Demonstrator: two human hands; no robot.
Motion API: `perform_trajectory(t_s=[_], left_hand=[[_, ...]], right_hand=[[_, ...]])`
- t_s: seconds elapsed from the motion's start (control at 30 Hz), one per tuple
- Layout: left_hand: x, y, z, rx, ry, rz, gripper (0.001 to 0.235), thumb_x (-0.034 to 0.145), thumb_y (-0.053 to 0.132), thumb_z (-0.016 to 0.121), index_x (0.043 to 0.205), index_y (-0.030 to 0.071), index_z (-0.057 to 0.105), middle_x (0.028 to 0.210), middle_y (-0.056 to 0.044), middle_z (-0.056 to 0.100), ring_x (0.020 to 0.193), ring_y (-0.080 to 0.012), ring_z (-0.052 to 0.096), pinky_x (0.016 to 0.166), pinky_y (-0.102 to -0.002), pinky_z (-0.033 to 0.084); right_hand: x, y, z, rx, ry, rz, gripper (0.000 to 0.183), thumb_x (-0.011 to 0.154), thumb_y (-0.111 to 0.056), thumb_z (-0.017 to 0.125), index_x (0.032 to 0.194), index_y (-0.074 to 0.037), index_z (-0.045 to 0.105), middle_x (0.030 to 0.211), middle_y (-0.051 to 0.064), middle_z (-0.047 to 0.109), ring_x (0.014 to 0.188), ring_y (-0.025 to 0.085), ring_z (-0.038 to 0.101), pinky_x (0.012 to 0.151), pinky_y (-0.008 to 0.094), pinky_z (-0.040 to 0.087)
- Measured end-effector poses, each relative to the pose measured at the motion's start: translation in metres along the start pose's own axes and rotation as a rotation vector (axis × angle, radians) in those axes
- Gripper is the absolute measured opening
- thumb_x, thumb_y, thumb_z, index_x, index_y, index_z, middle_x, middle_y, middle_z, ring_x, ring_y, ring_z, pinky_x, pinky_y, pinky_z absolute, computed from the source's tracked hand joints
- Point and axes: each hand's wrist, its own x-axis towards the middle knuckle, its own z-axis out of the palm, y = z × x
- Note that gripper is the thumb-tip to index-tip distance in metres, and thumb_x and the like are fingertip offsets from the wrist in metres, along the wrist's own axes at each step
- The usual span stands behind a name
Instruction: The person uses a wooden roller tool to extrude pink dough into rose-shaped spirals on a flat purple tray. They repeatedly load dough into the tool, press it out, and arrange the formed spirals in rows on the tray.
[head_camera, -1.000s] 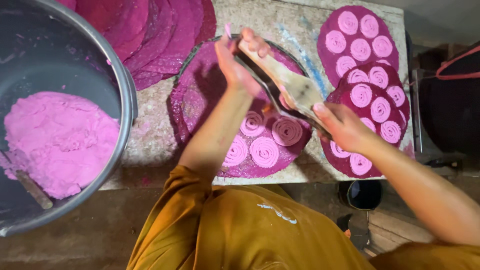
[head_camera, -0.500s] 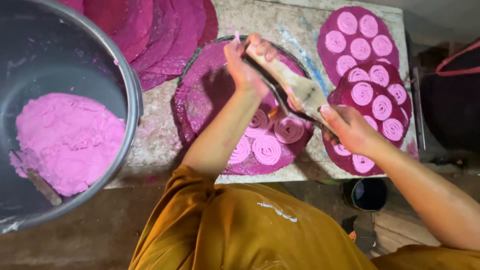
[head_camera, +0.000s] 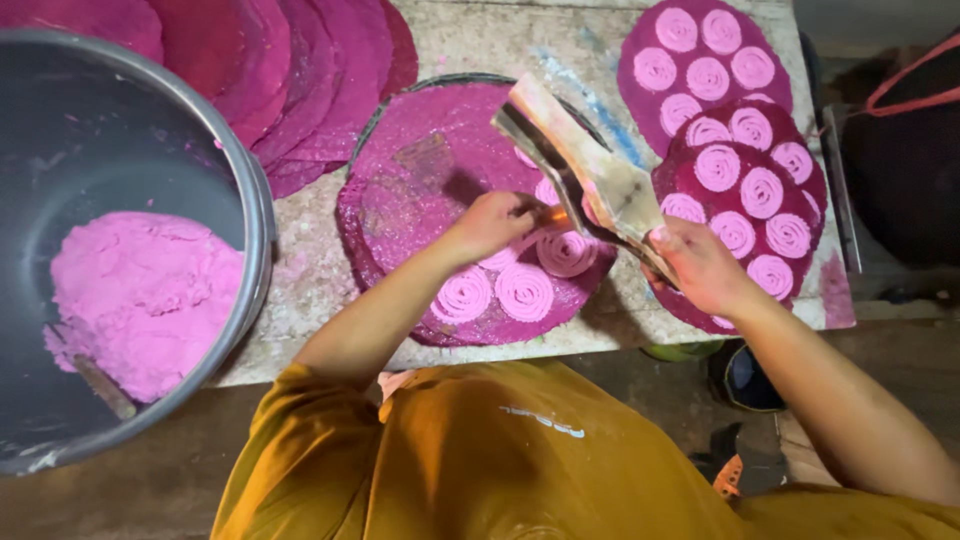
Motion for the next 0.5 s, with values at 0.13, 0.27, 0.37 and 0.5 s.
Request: perform_trajectory(t_s=[0.13,0.27,0.37,0.5], left_hand=[[0.017,-0.009,0.007,-0.203,-0.056,-0.265,0.025,0.093,0.004,0.066,0.116,0.000,0.074,0.087,-0.009,0.071,0.070,-0.0130,0.060,0.062,-0.029,0.049],[0.026,-0.003,0.012,-0.344,-0.034,-0.346,0.024,0.089,0.000,0.066,0.112,0.003,0.071,0.089,-0.006,0.074,0.070,-0.0089,0.065,0.062,-0.022,0.054],[0.026,-0.007,0.007,-0.034,0.095,-0.439,0.026,0.093,0.012,0.063,0.117,0.009,0.073,0.093,-0.004,0.074,0.068,-0.0113,0.060,0.059,-0.024,0.051],[0.027,-0.034,-0.010,0.027,0.177,-0.293,0.026,0.097,0.010,0.059,0.117,0.007,0.075,0.102,-0.004,0.077,0.086,-0.0086,0.070,0.075,-0.021,0.055]], right_hand=[[0.008,0.027,0.004,0.076,0.066,-0.024,0.059,0.106,-0.056,0.040,0.086,-0.005,0.061,0.066,0.003,0.061,0.060,0.012,0.057,0.056,0.029,0.045],[0.007,0.056,0.009,0.254,0.140,-0.061,0.061,0.108,-0.058,0.041,0.090,-0.003,0.062,0.068,0.005,0.060,0.060,0.014,0.055,0.056,0.030,0.044],[0.001,0.076,0.020,0.495,0.185,-0.081,0.057,0.102,-0.059,0.044,0.103,-0.004,0.061,0.076,0.005,0.062,0.064,0.015,0.058,0.058,0.032,0.048],[-0.015,0.100,0.046,0.427,0.239,-0.157,0.074,0.107,-0.066,0.033,0.100,0.001,0.064,0.075,0.008,0.064,0.065,0.016,0.061,0.061,0.031,0.051]])
